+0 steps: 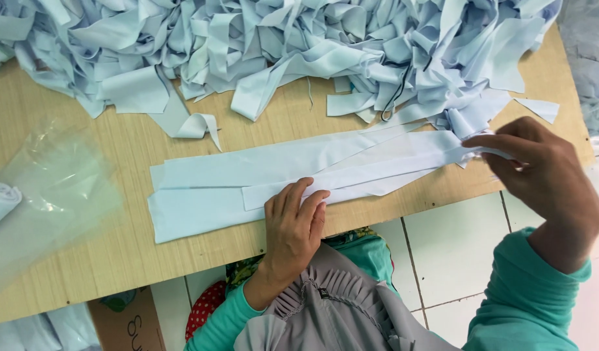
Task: The person folds white fabric strips by hand on a light wood surface, rolling them into small cylinders and placing them into a plastic bag, then puts the filled bag into a cardboard box.
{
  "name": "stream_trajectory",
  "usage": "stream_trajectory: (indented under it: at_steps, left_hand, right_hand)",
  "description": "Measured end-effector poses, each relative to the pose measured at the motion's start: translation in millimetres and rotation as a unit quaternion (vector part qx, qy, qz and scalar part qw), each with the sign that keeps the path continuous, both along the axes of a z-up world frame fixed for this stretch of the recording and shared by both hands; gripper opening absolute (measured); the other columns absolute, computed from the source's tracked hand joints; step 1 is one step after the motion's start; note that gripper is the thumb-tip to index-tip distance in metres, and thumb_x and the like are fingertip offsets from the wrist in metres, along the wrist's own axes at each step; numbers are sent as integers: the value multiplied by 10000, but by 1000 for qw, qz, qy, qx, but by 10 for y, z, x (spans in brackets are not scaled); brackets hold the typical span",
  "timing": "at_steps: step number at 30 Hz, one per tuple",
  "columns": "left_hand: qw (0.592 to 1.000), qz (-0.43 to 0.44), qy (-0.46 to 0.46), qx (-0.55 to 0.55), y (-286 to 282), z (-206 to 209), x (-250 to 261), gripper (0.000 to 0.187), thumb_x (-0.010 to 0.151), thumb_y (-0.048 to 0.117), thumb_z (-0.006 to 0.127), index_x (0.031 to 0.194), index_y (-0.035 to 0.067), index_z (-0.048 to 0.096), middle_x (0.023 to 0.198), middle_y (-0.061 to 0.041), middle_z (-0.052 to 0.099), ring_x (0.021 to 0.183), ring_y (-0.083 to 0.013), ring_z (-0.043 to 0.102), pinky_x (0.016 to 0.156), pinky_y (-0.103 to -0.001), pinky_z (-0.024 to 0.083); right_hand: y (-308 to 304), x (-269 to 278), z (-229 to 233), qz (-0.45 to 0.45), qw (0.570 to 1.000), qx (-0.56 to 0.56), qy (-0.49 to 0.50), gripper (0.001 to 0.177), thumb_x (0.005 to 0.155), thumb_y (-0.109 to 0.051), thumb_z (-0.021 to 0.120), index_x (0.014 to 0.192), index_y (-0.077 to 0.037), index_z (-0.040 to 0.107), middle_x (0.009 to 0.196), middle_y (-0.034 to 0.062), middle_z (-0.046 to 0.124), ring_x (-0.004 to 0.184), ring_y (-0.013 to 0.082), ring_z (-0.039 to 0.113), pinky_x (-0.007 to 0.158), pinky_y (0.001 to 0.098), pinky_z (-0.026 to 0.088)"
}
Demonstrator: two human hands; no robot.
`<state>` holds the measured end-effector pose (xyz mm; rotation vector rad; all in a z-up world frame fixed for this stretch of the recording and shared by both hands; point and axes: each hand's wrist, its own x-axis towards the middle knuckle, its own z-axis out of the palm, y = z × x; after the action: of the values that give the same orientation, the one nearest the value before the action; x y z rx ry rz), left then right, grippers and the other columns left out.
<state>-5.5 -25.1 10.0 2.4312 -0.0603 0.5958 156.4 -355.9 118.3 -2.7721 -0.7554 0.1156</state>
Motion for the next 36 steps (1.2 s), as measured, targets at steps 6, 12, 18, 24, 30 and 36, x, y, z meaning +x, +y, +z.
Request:
stream_trajectory:
  at_steps: [6,12,18,24,30,36]
  left_hand:
    - [1000,9,-3,7,24,-4,48,159,1004,136,655,1157,166,684,1263,-67,660,1124,-260,638,933,-412,439]
    - [1000,10,-2,14,37,-37,67,176,971,114,689,1138,169,694,1232,-52,675,1093,-237,649,922,-404,422]
    - [1000,-13,25,10,166,77,100,136,1008,163,634,1126,167,702,1205,-29,696,1085,-217,661,933,-408,398]
    - [989,-120,85,10,577,459,213,170,1005,189,635,1155,168,711,1151,8,732,1060,-155,696,871,-351,415]
    - [966,-232,89,77,497,577,656,256,987,66,636,1234,108,688,1161,-42,718,991,-245,681,741,-406,477]
    - [942,-306,51,131,-44,277,1083,262,1037,162,585,1265,80,687,1225,-154,674,1179,-350,635,855,-463,519]
  right_hand:
    - [1061,80,98,121,983,-24,137,453,920,-53,656,1364,-142,635,1213,133,608,934,329,670,821,480,526]
    - [1294,217,177,214,963,95,133,354,966,-172,659,1310,-88,653,1307,145,612,915,278,707,768,401,565]
    - [781,142,117,84,988,94,86,137,1003,-140,665,1120,-135,736,1091,52,684,807,195,696,714,338,532]
    - [127,-101,-306,-145,988,49,3,101,1043,-140,699,1112,-153,772,1038,27,691,802,189,639,740,353,458]
    - [-29,-354,-708,-294,946,136,-7,169,1017,-283,767,1116,-148,744,928,32,641,763,153,567,711,330,451]
    - [146,-390,-972,-294,938,170,-74,401,1051,-368,784,1123,25,759,929,196,606,807,287,596,676,389,469]
